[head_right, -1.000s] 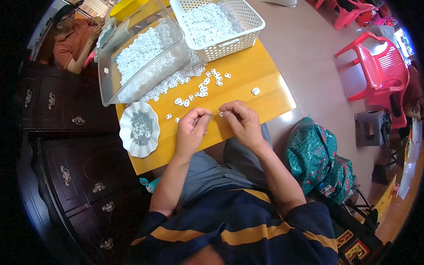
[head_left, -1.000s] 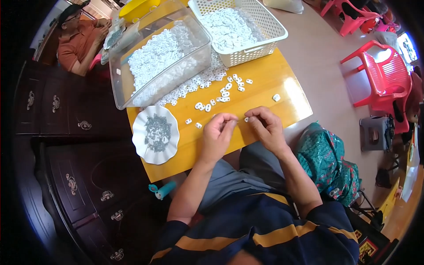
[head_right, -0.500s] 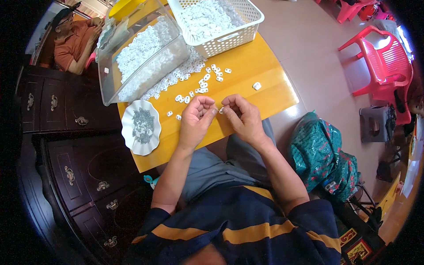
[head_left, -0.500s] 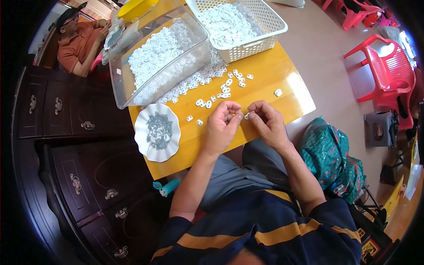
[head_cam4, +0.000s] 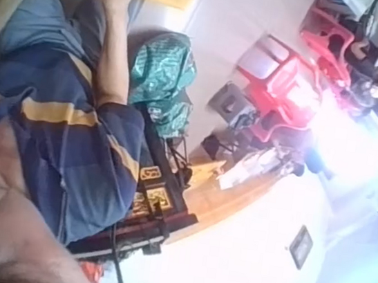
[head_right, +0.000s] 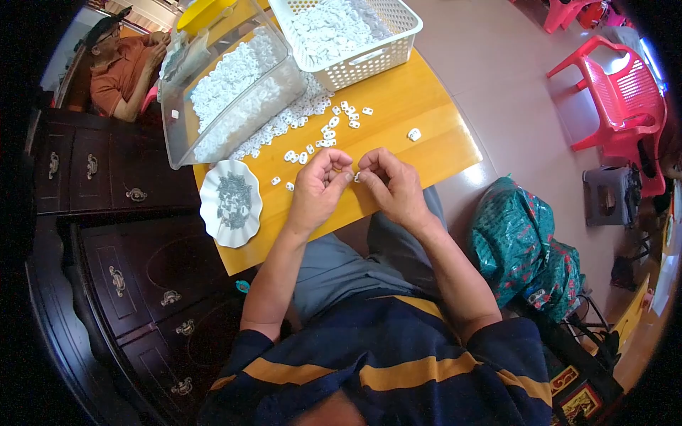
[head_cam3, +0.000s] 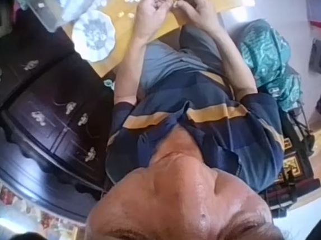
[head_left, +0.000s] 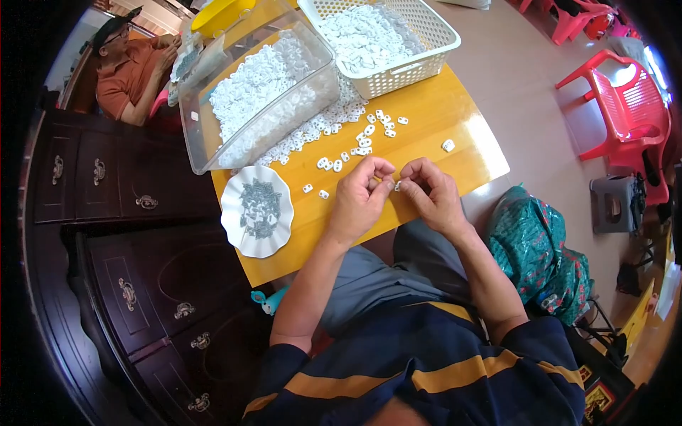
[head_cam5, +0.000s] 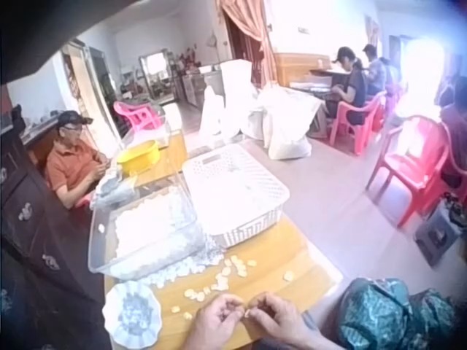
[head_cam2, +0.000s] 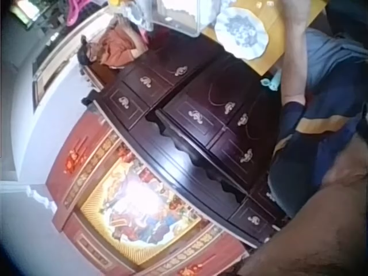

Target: Manual assembly of small white plastic components with metal inserts at a workspace.

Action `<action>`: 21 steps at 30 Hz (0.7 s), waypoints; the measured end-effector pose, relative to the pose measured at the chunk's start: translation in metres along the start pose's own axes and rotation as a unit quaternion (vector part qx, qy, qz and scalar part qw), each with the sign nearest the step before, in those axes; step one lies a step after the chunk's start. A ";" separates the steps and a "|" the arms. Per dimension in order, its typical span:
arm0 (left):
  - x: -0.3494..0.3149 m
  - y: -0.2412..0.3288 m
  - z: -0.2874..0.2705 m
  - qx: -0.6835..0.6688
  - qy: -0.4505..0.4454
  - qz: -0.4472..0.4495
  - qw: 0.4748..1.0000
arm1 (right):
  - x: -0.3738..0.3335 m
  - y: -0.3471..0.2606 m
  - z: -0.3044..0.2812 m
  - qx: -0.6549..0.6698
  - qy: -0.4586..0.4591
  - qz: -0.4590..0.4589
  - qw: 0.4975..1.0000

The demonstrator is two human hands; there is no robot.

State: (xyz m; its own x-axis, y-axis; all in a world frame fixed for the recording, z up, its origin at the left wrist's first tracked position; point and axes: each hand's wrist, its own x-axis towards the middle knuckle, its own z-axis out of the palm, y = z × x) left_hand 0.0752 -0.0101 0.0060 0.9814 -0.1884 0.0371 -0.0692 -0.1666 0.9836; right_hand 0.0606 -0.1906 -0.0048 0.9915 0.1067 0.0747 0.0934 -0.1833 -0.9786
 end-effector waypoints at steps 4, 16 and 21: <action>0.001 0.008 0.002 0.033 -0.002 0.000 0.999 | -0.001 0.002 0.002 0.005 0.012 -0.012 1.000; -0.005 0.004 -0.016 -0.040 0.014 -0.012 0.999 | -0.002 0.005 0.003 0.065 0.008 0.008 0.998; 0.000 0.007 -0.035 0.233 0.077 0.054 0.968 | -0.005 0.013 -0.002 0.097 0.027 0.024 0.995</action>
State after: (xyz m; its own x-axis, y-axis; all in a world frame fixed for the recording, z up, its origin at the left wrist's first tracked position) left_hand 0.0811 0.0223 0.0189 0.9767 -0.0885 0.1958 -0.2103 -0.5789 0.7878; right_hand 0.0573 -0.1955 -0.0177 0.9983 0.0484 0.0313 0.0311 0.0047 -0.9995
